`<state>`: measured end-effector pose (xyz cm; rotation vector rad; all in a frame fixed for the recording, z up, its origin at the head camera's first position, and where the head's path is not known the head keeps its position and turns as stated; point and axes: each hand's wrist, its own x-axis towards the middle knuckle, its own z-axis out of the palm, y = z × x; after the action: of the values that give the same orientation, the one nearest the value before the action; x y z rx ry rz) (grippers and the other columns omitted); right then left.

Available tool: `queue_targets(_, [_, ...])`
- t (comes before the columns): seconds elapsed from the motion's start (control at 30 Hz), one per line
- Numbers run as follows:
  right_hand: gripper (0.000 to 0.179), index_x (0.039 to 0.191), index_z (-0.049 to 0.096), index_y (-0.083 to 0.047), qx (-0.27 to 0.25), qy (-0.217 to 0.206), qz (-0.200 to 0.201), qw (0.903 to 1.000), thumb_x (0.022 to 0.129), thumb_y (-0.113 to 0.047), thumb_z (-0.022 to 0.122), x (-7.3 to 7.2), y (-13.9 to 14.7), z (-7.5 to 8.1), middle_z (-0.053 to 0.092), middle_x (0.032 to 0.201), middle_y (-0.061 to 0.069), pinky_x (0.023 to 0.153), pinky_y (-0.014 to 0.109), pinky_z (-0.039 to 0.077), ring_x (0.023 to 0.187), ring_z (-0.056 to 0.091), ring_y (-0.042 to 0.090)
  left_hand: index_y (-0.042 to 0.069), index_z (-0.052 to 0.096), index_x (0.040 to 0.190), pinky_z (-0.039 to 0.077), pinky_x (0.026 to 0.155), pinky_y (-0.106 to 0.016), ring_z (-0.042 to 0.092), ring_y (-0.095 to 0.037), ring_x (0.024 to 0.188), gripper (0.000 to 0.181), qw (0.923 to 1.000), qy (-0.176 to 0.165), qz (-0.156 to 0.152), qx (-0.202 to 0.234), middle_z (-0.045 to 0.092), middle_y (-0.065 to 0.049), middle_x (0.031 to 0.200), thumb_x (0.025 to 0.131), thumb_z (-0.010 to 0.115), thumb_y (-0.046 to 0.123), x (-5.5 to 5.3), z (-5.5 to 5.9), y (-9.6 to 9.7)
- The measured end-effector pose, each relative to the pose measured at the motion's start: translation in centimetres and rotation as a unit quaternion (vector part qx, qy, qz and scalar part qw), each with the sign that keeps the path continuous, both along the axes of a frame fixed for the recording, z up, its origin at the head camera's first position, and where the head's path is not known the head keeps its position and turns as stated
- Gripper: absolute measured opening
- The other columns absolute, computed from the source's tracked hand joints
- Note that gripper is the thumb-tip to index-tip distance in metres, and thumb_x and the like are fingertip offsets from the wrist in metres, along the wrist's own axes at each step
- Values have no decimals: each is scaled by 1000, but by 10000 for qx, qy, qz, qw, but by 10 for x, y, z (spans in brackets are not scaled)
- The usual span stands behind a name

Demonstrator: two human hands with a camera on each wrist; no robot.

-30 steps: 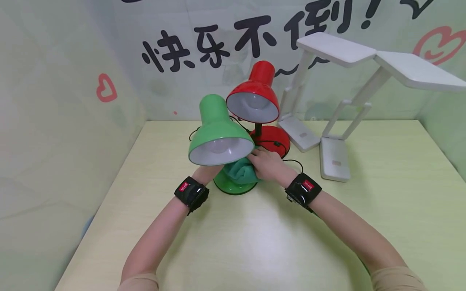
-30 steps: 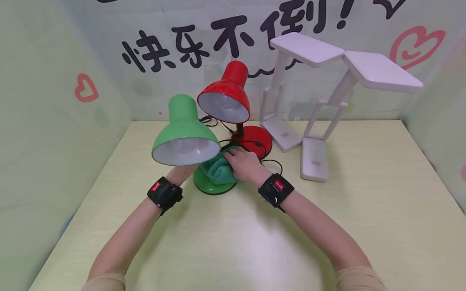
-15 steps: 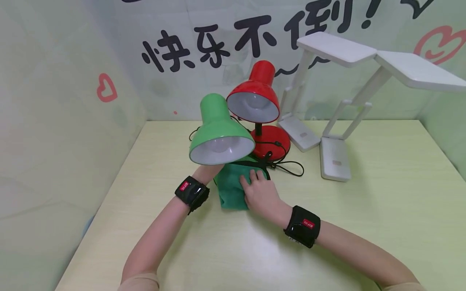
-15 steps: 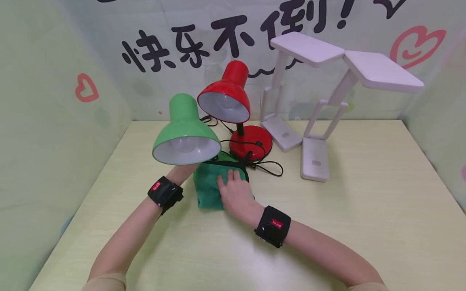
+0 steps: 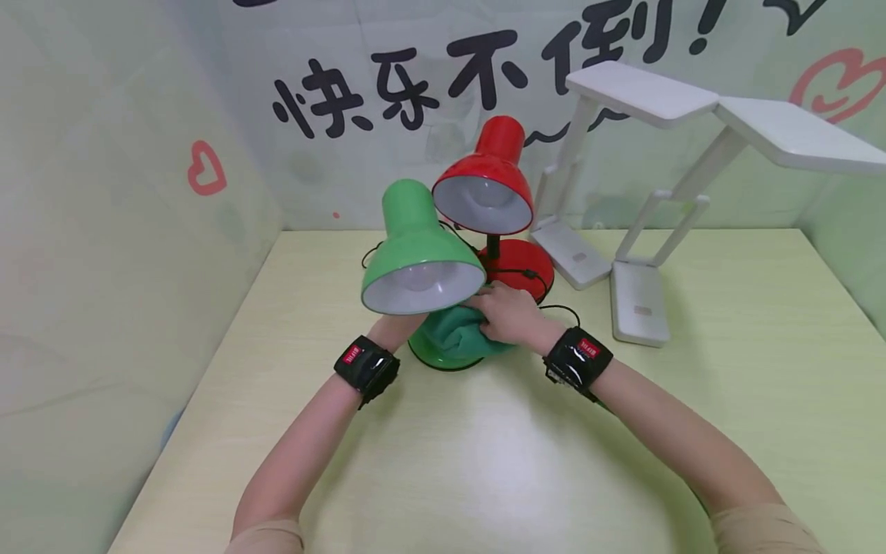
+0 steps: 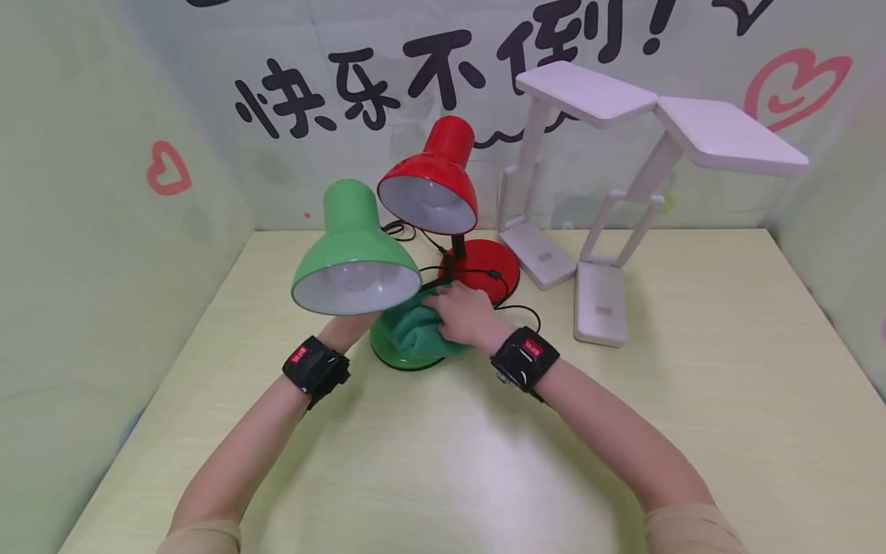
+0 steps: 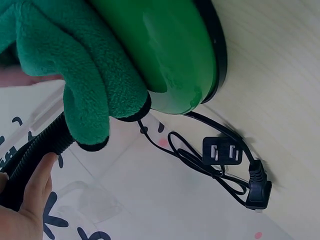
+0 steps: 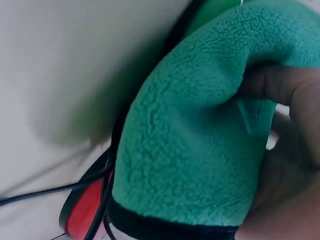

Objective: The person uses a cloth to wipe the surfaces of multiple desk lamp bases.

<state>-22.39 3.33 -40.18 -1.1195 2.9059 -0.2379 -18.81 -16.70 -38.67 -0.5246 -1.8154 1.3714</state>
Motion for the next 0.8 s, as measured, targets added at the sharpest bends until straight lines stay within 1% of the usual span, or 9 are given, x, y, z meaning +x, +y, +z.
queue_targets(0.1, [23,103,64,-17,82,-318,-54,9994,83,-9,60,-9,0,5,61,93,7,56,35,46,92,53,23,12,55,92,39,85,-26,51,-10,84,12,10000,-35,23,-64,53,4,86,94,52,23,0,0,0])
queue_targets(0.17, [21,102,63,-16,107,-347,-46,9993,83,-8,60,-10,0,5,60,92,8,56,35,47,91,53,23,13,55,91,39,84,-26,51,-10,84,12,9999,-70,42,-92,53,5,85,94,53,24,1,0,0])
queue_targets(0.33, [37,120,59,-15,201,291,28,9994,83,-11,58,5,-3,-3,64,110,12,62,43,54,94,59,30,13,55,88,39,82,-26,50,-9,82,15,9999,-121,73,-94,53,5,84,96,43,13,1,-2,-1])
queue_targets(0.4, [37,119,59,-11,217,665,46,9975,83,-13,60,17,-5,-6,65,112,17,61,45,55,91,62,35,13,54,87,39,82,-26,49,-9,81,23,10000,-78,3,-38,52,5,84,96,34,5,0,-2,-1])
queue_targets(0.5, [33,112,61,-6,189,1170,38,9929,81,-19,65,37,-8,-9,66,106,25,57,45,56,85,64,39,13,53,87,38,81,-25,48,-8,81,17,9999,-134,-17,41,50,5,83,97,39,9,0,-2,-1])
queue_targets(0.6, [35,106,63,-4,52,1595,37,9872,79,-25,71,54,-10,-13,67,101,27,52,44,55,79,65,40,14,52,87,38,81,-24,48,-8,81,10,9996,-274,-6,56,50,6,84,95,50,21,1,-3,-3])
queue_targets(0.63, [36,106,63,-4,12,1651,36,9863,78,-26,72,57,-10,-14,67,100,27,52,43,55,79,65,39,14,52,87,37,81,-24,47,-8,81,12,9995,-307,25,38,50,6,83,93,54,25,2,-3,-3])
queue_targets(0.7, [37,106,63,-4,-81,1646,11,9863,77,-25,73,58,-9,-15,67,99,26,52,42,54,78,64,37,15,53,87,37,81,-24,48,-8,81,12,9995,-307,36,6,50,6,83,93,54,25,2,-3,-3])
queue_targets(0.8, [36,109,64,-6,-148,1362,-4,9906,78,-21,71,48,-6,-14,67,102,24,53,43,55,81,63,35,14,53,87,37,82,-24,48,-8,81,11,9996,-264,32,17,50,6,83,94,53,23,1,-2,-3])
